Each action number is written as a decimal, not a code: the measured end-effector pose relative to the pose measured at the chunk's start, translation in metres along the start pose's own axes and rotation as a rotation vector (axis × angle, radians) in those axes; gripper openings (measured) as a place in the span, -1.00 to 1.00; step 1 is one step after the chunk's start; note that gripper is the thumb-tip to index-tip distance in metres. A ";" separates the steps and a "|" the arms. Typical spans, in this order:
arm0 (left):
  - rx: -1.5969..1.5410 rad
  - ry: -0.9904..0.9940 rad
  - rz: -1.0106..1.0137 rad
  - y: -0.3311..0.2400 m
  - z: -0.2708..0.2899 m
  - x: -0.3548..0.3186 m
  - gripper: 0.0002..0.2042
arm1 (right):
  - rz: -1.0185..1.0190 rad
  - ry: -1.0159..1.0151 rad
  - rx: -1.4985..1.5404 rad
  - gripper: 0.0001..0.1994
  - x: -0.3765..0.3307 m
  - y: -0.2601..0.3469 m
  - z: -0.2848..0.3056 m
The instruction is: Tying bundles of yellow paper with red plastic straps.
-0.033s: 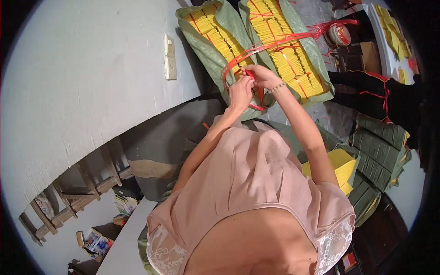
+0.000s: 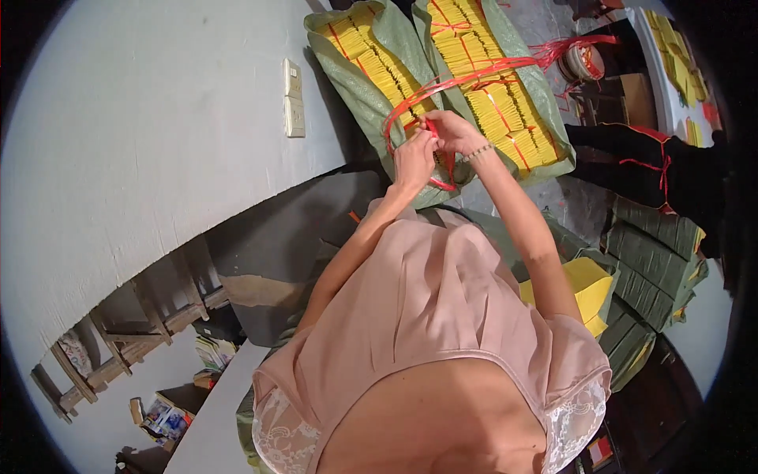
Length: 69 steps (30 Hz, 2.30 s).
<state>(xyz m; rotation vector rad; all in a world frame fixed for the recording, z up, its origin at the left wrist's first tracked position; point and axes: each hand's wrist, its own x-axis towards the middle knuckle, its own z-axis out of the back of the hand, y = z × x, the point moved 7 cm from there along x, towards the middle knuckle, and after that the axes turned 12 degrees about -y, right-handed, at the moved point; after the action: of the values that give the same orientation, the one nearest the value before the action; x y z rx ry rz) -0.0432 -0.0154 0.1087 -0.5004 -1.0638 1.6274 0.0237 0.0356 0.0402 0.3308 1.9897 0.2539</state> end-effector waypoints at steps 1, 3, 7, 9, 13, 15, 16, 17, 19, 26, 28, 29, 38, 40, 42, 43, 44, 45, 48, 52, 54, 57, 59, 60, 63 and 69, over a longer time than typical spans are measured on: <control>0.030 0.016 -0.028 -0.001 -0.003 0.000 -0.88 | -0.070 -0.100 0.143 -0.78 0.003 -0.004 0.005; 0.044 0.039 -0.067 -0.006 -0.010 -0.001 -0.89 | -0.066 0.035 0.107 -0.79 0.029 -0.011 0.029; 0.066 0.091 -0.173 -0.014 -0.012 -0.003 -0.90 | 0.062 0.024 -0.064 -0.83 0.021 0.001 0.022; 0.050 0.074 -0.192 -0.021 -0.007 0.002 -0.91 | 0.293 -0.078 -0.056 -0.83 0.004 0.023 0.021; 0.027 0.099 -0.226 -0.027 -0.007 0.009 -0.91 | 0.325 0.021 0.335 -0.83 -0.038 0.041 0.025; 0.019 0.112 -0.294 -0.028 -0.010 0.000 -0.91 | 0.150 0.142 0.226 -0.81 -0.048 0.036 0.035; 0.009 0.186 -0.328 -0.027 -0.015 -0.009 -0.90 | -0.024 0.259 0.122 -0.78 -0.056 0.028 0.033; 0.000 0.260 -0.362 -0.027 -0.021 -0.016 -0.89 | -0.026 0.233 -0.013 -0.71 -0.060 0.027 0.040; -0.132 0.258 -0.213 -0.017 -0.026 -0.014 -0.88 | 0.185 0.157 -0.091 -0.72 -0.065 0.034 0.037; -1.444 0.513 1.382 0.003 -0.037 0.024 -0.51 | 0.803 0.134 -0.114 -0.70 -0.113 0.043 0.019; -1.462 0.322 1.580 0.014 -0.039 0.026 -0.55 | 0.900 0.159 -0.106 -0.69 -0.120 0.042 0.021; -1.527 0.183 1.750 0.039 -0.046 0.022 -0.59 | 0.919 0.152 -0.132 -0.67 -0.125 0.037 0.019; -1.049 0.554 0.805 -0.076 -0.023 0.059 -0.79 | 0.526 0.108 0.006 -0.57 -0.113 -0.005 0.055; -0.817 0.611 0.655 -0.127 -0.021 0.044 -0.79 | 0.295 0.274 0.045 -0.52 -0.108 -0.010 0.048; -0.663 0.457 -0.131 -0.158 -0.031 0.022 -0.82 | 0.639 -0.561 0.261 -0.44 -0.104 -0.002 0.059; -0.542 0.559 -0.289 -0.183 -0.027 0.008 -0.83 | 0.640 -0.569 0.267 -0.44 -0.108 0.004 0.067; -0.417 0.655 -0.448 -0.206 -0.023 -0.008 -0.84 | 0.461 -0.030 0.178 -0.48 -0.106 0.012 0.041; -0.403 0.715 -0.448 -0.211 -0.026 -0.023 -0.84 | 0.259 0.509 0.071 -0.52 -0.125 0.009 0.007; -0.309 0.780 -0.453 -0.211 -0.027 -0.050 -0.82 | 0.378 0.377 -0.181 -0.60 -0.128 0.024 -0.006; -0.151 0.925 -0.276 -0.198 -0.002 -0.048 -0.75 | 0.544 0.315 -0.266 -0.70 -0.124 0.031 -0.008; -0.125 0.972 -0.242 -0.192 0.028 -0.024 -0.72 | 0.579 0.303 -0.138 -0.75 -0.119 0.032 0.003; -0.167 0.488 -0.104 -0.137 0.063 0.048 -0.67 | 0.591 0.299 0.060 -0.77 -0.118 0.033 0.023; -0.130 0.309 -0.111 -0.102 0.065 0.079 -0.61 | 0.591 0.307 0.054 -0.77 -0.121 0.030 0.021; 0.038 0.250 -0.322 -0.091 0.059 0.083 -0.52 | 0.588 0.321 0.040 -0.76 -0.121 0.028 0.017; 0.195 0.319 -0.550 -0.039 0.011 0.071 -0.31 | 0.629 0.352 -0.001 -0.74 -0.125 0.031 0.006; -0.142 0.999 0.108 0.038 -0.030 0.062 -0.76 | 0.637 0.256 0.015 -0.73 -0.123 0.029 0.022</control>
<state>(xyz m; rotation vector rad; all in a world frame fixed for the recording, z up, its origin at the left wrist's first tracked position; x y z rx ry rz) -0.0619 0.0526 0.0733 -1.3047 -0.3873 1.1302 0.0971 0.0216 0.1441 0.9823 2.0844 0.7119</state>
